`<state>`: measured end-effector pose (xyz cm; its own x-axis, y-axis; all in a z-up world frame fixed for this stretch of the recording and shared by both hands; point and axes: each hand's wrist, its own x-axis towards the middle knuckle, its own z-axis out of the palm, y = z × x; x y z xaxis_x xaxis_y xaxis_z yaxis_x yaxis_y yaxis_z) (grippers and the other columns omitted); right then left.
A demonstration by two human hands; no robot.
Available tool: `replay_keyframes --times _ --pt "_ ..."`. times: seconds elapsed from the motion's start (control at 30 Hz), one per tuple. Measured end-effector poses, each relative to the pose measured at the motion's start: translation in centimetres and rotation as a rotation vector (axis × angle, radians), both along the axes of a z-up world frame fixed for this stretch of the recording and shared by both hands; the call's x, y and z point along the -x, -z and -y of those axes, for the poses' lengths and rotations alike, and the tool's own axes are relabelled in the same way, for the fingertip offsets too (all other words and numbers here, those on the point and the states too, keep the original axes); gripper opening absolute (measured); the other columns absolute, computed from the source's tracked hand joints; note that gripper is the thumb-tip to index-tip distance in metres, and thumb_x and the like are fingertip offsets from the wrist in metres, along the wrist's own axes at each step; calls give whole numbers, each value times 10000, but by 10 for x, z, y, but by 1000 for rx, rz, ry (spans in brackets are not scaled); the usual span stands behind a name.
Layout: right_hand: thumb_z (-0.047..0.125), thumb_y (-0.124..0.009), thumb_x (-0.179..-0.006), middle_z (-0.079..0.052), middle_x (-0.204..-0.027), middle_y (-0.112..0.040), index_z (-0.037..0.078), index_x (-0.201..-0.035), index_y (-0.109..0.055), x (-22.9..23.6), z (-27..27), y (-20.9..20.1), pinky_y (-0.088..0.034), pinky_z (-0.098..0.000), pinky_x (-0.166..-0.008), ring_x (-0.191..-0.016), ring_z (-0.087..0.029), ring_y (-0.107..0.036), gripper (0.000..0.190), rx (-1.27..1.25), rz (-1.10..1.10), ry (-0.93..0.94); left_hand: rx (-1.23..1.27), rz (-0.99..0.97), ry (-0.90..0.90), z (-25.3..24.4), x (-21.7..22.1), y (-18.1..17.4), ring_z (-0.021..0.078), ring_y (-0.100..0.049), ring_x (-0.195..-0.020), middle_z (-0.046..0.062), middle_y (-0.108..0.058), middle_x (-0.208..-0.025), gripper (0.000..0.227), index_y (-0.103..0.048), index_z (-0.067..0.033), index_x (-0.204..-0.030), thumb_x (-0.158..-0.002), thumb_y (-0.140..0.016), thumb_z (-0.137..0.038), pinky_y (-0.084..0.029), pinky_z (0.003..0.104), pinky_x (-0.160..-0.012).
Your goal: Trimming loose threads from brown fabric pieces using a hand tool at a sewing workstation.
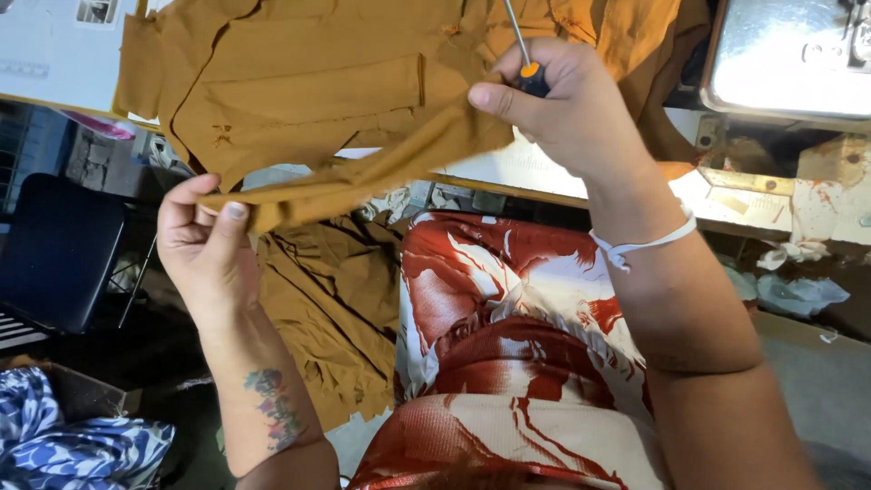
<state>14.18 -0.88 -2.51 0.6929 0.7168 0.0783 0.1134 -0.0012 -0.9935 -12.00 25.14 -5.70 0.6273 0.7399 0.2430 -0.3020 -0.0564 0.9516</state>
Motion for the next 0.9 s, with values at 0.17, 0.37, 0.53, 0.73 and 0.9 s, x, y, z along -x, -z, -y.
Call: replay_keyframes --times 0.17,0.37,0.53,0.73,0.9 --pt "187 -746 -956 63 -504 -365 138 -770 -529 6 6 9 -202 -201 -393 -433 -21 -297 290 -21 -55 129 -44 13 -18 5 1 -8 57 -656 -825 1 -643 -823 442 -550 -50 -1283 -888 -739 5 -590 209 -891" --pt "133 -777 -913 51 -656 -553 103 -869 -663 3 15 14 -279 -166 -460 -507 -17 -375 126 -91 -44 129 -37 -59 -10 12 3 -14 120 -661 -887 60 -665 -1022 593 -526 -51 -1365 -828 -773 -17 -600 247 -788" --pt "176 -783 -927 97 -605 -416 160 -817 -559 14 10 18 -261 -164 -487 -528 -5 -333 249 -56 12 159 17 48 -39 7 -4 -1 118 -629 -897 14 -648 -969 100 -613 -124 -994 -940 -697 -133 -561 256 -835" --pt "86 -714 -933 56 -667 -412 133 -997 -554 24 2 21 -351 -148 -446 -535 -16 -386 179 -142 -59 52 16 97 -121 1 -9 6 127 -609 -984 -6 -597 -955 265 -542 -164 -1111 -934 -726 -231 -569 328 -860" --pt "-69 -662 -907 53 -847 -465 145 -1170 -492 21 -8 28 -429 -182 -634 -721 -39 -460 379 -180 24 -41 -186 -16 -131 -19 -11 -1 47 -447 -683 -40 -467 -794 218 -455 -189 -1085 -1034 -584 -21 -338 202 -521"
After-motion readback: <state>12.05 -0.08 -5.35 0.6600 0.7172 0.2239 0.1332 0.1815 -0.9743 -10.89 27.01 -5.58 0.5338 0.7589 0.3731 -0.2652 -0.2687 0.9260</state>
